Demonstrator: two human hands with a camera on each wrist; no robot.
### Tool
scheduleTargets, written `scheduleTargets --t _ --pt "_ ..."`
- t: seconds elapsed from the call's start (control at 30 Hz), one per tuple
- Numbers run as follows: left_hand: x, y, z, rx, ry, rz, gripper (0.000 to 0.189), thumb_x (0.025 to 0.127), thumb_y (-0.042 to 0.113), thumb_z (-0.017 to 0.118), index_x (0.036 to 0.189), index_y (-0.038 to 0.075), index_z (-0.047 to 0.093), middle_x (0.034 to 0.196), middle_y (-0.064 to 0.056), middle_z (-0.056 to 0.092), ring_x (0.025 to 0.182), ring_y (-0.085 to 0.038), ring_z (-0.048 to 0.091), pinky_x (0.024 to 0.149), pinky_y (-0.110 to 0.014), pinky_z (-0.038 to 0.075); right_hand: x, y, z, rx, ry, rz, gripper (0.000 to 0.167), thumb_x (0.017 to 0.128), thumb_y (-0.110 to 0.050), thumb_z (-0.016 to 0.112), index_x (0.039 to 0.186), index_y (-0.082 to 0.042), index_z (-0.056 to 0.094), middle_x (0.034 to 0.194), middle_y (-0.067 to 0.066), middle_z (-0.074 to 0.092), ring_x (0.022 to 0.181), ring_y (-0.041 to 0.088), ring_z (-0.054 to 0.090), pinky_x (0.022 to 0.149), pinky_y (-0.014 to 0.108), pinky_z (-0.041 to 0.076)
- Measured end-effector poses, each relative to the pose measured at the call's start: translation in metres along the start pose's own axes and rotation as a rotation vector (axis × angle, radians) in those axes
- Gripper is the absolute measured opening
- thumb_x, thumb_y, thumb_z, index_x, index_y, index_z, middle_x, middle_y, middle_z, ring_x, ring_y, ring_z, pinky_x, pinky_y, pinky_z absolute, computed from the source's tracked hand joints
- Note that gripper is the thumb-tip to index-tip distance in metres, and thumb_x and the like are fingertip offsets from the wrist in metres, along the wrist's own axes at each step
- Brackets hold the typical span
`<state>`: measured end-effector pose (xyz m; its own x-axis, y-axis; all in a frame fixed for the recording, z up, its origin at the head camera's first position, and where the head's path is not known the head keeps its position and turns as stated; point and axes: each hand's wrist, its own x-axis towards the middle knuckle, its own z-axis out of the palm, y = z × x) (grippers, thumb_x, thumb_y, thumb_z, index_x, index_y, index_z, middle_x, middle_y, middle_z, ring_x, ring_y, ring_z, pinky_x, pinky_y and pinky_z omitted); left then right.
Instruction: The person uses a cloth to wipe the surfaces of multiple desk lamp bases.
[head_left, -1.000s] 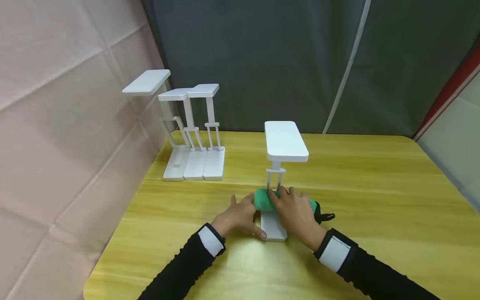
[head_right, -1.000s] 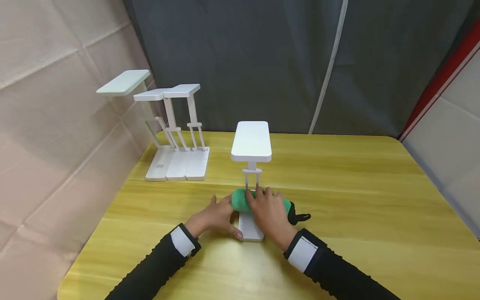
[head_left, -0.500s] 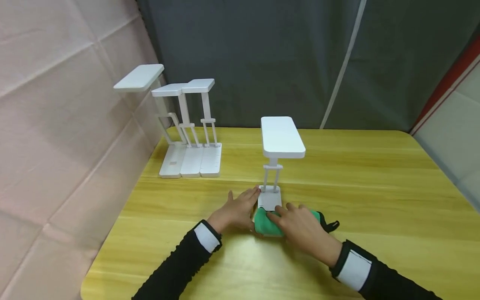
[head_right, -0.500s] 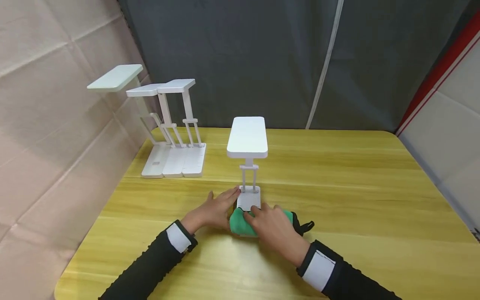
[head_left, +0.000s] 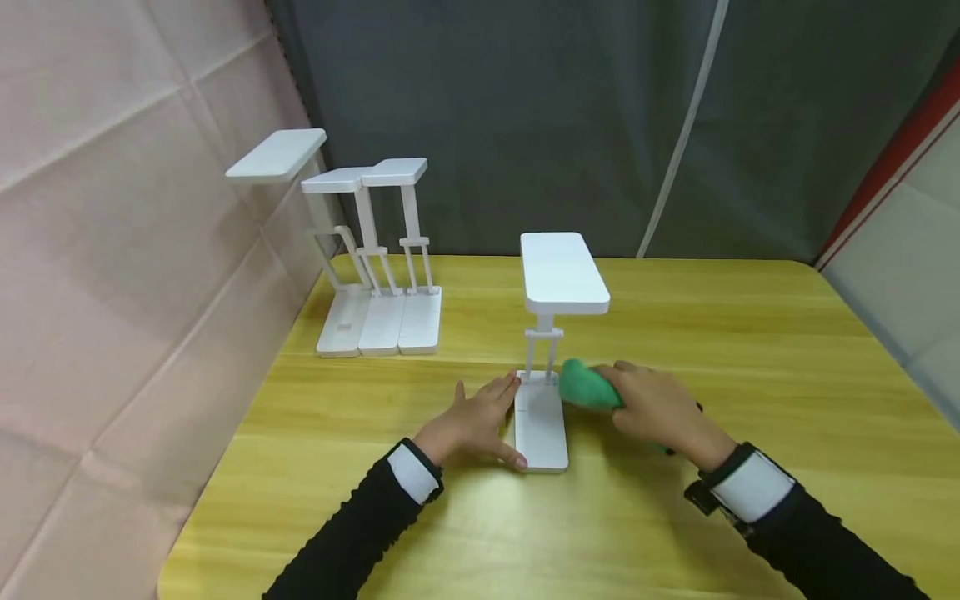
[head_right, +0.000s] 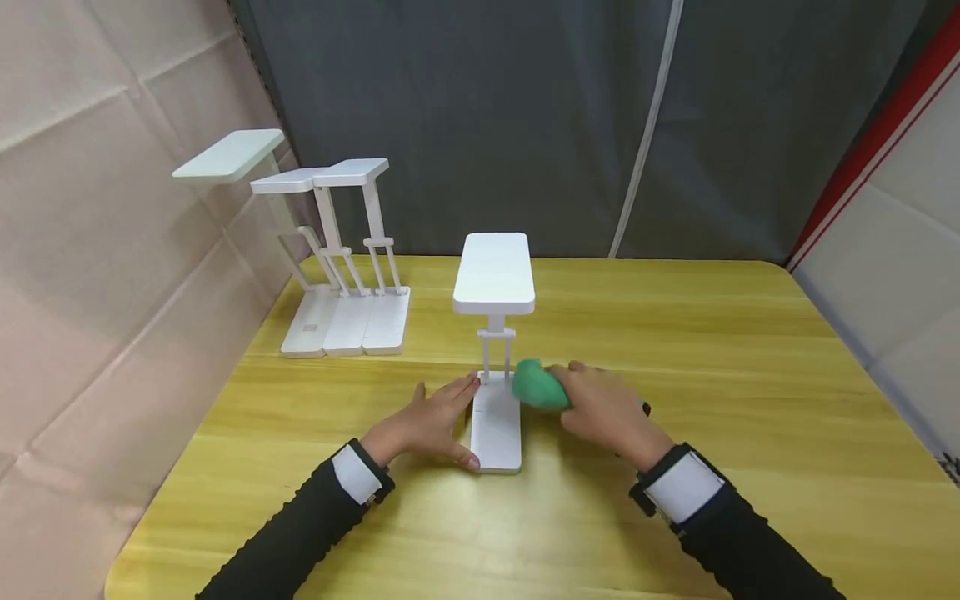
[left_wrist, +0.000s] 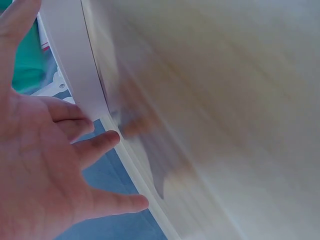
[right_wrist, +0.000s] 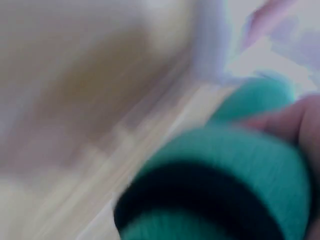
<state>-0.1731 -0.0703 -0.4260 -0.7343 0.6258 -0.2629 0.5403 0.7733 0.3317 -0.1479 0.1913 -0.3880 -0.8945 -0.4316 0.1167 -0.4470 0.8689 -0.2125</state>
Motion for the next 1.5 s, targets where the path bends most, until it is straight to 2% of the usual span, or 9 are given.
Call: scheduleTargets --t 0.07,0.17,0.4,0.63,1.03,1.13,1.27,1.37,1.5 --pt "0.000 0.001 -0.002 0.007 -0.002 -0.007 0.124 0.066 0.065 0.074 0.153 0.006 0.009 0.160 -0.005 0.004 0.145 -0.022 0.009 0.103 -0.071 0.004 0.013 0.011 0.008 -0.130 0.049 0.099 0.053 0.071 -0.005 0.070 0.123 -0.002 0.060 0.094 0.017 0.063 0.069 0.030 0.060 0.048 0.044 0.048" --pt "-0.001 0.002 -0.002 0.008 -0.012 -0.011 0.124 0.065 0.064 0.075 0.153 0.006 0.010 0.160 -0.005 0.005 0.145 -0.023 0.010 0.103 -0.072 0.004 0.026 0.015 0.027 -0.286 0.059 0.129 0.053 0.074 -0.011 0.073 0.124 0.000 0.059 0.097 0.024 0.062 0.068 0.037 0.059 0.044 0.047 0.048" --pt "-0.002 0.006 -0.003 0.003 -0.006 -0.002 0.124 0.065 0.064 0.075 0.153 0.005 0.010 0.160 -0.005 0.005 0.145 -0.022 0.009 0.103 -0.071 0.003 0.020 0.003 0.048 -0.560 0.155 -0.067 0.042 0.078 -0.011 0.074 0.119 -0.006 0.065 0.081 0.017 0.060 0.061 0.030 0.057 0.041 0.039 0.046" --pt "-0.007 0.008 -0.009 0.057 0.007 -0.033 0.125 0.064 0.065 0.075 0.153 0.003 0.012 0.159 -0.007 0.006 0.145 -0.023 0.010 0.102 -0.072 0.004 -0.007 -0.016 0.037 -0.656 0.107 -0.220 0.041 0.081 -0.015 0.074 0.121 -0.014 0.067 0.089 0.013 0.062 0.066 0.026 0.058 0.045 0.037 0.047" --pt "-0.008 0.006 -0.009 0.066 0.012 -0.032 0.124 0.064 0.065 0.074 0.153 0.003 0.013 0.159 -0.006 0.007 0.144 -0.022 0.011 0.101 -0.073 0.004 -0.055 -0.035 0.027 -0.575 0.043 -0.425 0.043 0.074 -0.008 0.079 0.115 -0.021 0.070 0.085 0.006 0.059 0.065 0.020 0.057 0.044 0.030 0.041" --pt "-0.006 0.006 -0.008 0.069 0.014 -0.030 0.124 0.064 0.066 0.074 0.152 0.003 0.014 0.159 -0.006 0.008 0.144 -0.021 0.013 0.101 -0.073 0.004 -0.064 -0.037 0.021 -0.471 -0.012 -0.474 0.046 0.072 -0.010 0.080 0.115 -0.026 0.069 0.085 0.001 0.059 0.064 0.018 0.056 0.044 0.028 0.040" --pt "-0.005 0.005 -0.008 0.061 0.004 -0.024 0.125 0.063 0.066 0.074 0.152 0.003 0.014 0.159 -0.007 0.009 0.144 -0.021 0.013 0.101 -0.073 0.004 -0.066 -0.047 0.013 -0.274 -0.102 -0.520 0.066 0.062 -0.004 0.073 0.122 -0.030 0.066 0.089 -0.004 0.060 0.068 0.015 0.055 0.048 0.028 0.042" --pt "-0.003 0.005 -0.009 0.050 -0.014 -0.018 0.124 0.065 0.066 0.074 0.152 0.003 0.013 0.159 -0.007 0.008 0.144 -0.022 0.012 0.101 -0.073 0.003 -0.060 -0.063 0.019 -0.268 -0.073 -0.541 0.068 0.061 -0.009 0.074 0.125 -0.028 0.064 0.095 -0.002 0.061 0.073 0.017 0.057 0.052 0.031 0.046" --pt "0.000 0.007 -0.010 0.050 -0.027 -0.010 0.120 0.068 0.064 0.074 0.152 0.003 0.014 0.159 -0.008 0.010 0.144 -0.023 0.013 0.101 -0.073 0.003 -0.054 -0.077 0.038 -0.420 0.056 -0.559 0.056 0.071 -0.026 0.079 0.126 -0.025 0.064 0.100 0.002 0.062 0.084 0.022 0.061 0.058 0.037 0.051"
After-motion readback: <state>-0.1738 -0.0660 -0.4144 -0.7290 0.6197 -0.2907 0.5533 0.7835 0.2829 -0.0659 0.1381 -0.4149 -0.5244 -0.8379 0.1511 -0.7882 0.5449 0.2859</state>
